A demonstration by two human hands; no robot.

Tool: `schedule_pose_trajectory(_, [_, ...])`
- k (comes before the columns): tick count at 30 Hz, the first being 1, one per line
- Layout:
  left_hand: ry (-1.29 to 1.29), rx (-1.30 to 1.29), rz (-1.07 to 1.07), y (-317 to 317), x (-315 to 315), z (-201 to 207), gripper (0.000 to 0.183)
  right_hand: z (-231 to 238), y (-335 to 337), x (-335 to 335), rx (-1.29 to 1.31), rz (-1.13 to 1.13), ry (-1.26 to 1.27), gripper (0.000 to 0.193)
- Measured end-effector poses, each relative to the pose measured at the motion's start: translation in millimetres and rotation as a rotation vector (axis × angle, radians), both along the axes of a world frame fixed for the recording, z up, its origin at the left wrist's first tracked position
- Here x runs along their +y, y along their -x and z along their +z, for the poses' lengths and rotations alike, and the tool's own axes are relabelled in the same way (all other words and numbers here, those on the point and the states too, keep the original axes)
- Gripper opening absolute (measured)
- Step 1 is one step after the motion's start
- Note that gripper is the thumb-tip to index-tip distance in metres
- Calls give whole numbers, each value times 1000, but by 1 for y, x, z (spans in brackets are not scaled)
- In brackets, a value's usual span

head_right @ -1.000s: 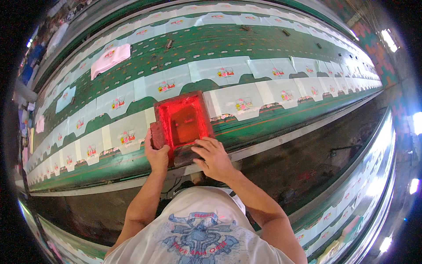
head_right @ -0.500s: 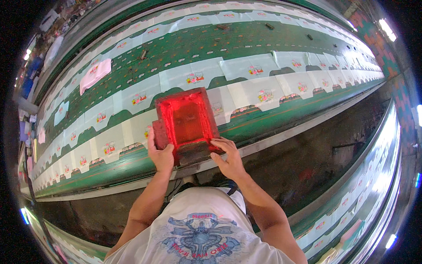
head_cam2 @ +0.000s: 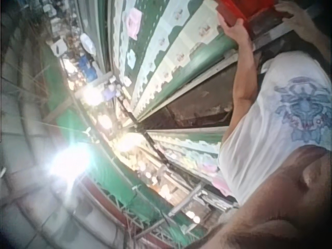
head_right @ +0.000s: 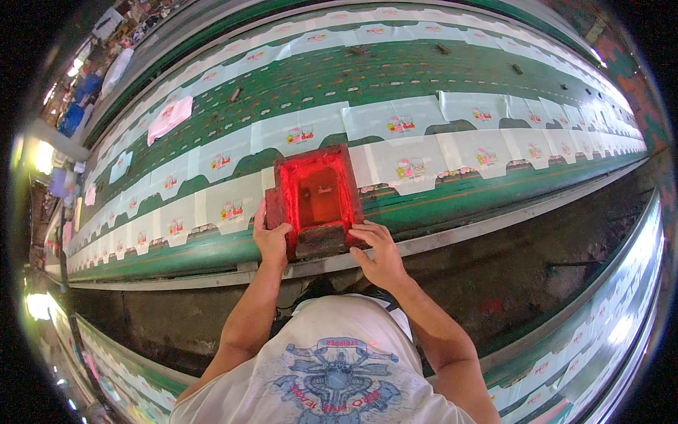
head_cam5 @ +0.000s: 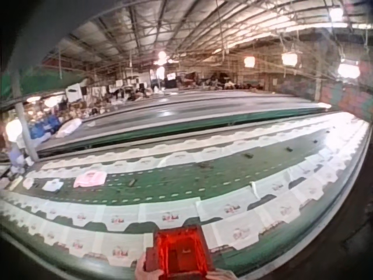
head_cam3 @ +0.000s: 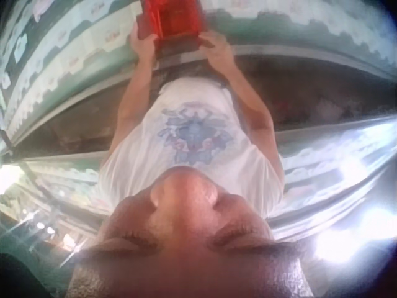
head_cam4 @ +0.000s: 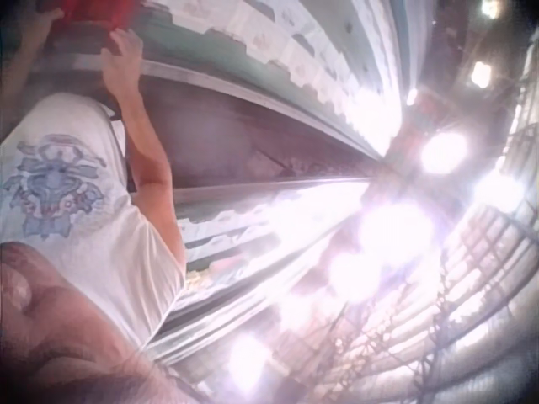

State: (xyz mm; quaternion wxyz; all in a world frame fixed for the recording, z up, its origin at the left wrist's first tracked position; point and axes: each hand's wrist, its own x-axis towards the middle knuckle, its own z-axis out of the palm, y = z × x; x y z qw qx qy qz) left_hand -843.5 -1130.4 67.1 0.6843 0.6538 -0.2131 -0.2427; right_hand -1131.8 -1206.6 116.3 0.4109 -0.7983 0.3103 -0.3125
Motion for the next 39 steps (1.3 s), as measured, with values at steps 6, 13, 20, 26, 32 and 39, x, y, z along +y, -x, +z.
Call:
schedule_pose_trajectory(6, [60, 35, -5, 0, 1, 0, 97, 12, -11, 2, 48, 129, 187, 41])
schedule_pose_trajectory(13, [60, 39, -1, 4, -5, 3, 93, 25, -50, 4, 362, 355, 513, 51])
schedule_pose_trajectory(20, [45, 41, 1, 6, -3, 5, 95, 32, -75, -21, 637, 534, 643, 47])
schedule_pose_trajectory(26, [91, 107, -12, 5, -4, -5, 96, 64, -106, -83, 761, 607, 359, 39])
schedule_pose_trajectory(32, [129, 90, -23, 2, -5, -11, 94, 45, -150, -135, 635, 414, 425, 39])
schedule_pose_trajectory(39, [156, 66, -24, -1, -3, -24, 83, 28, -158, -123, 668, 287, 494, 52])
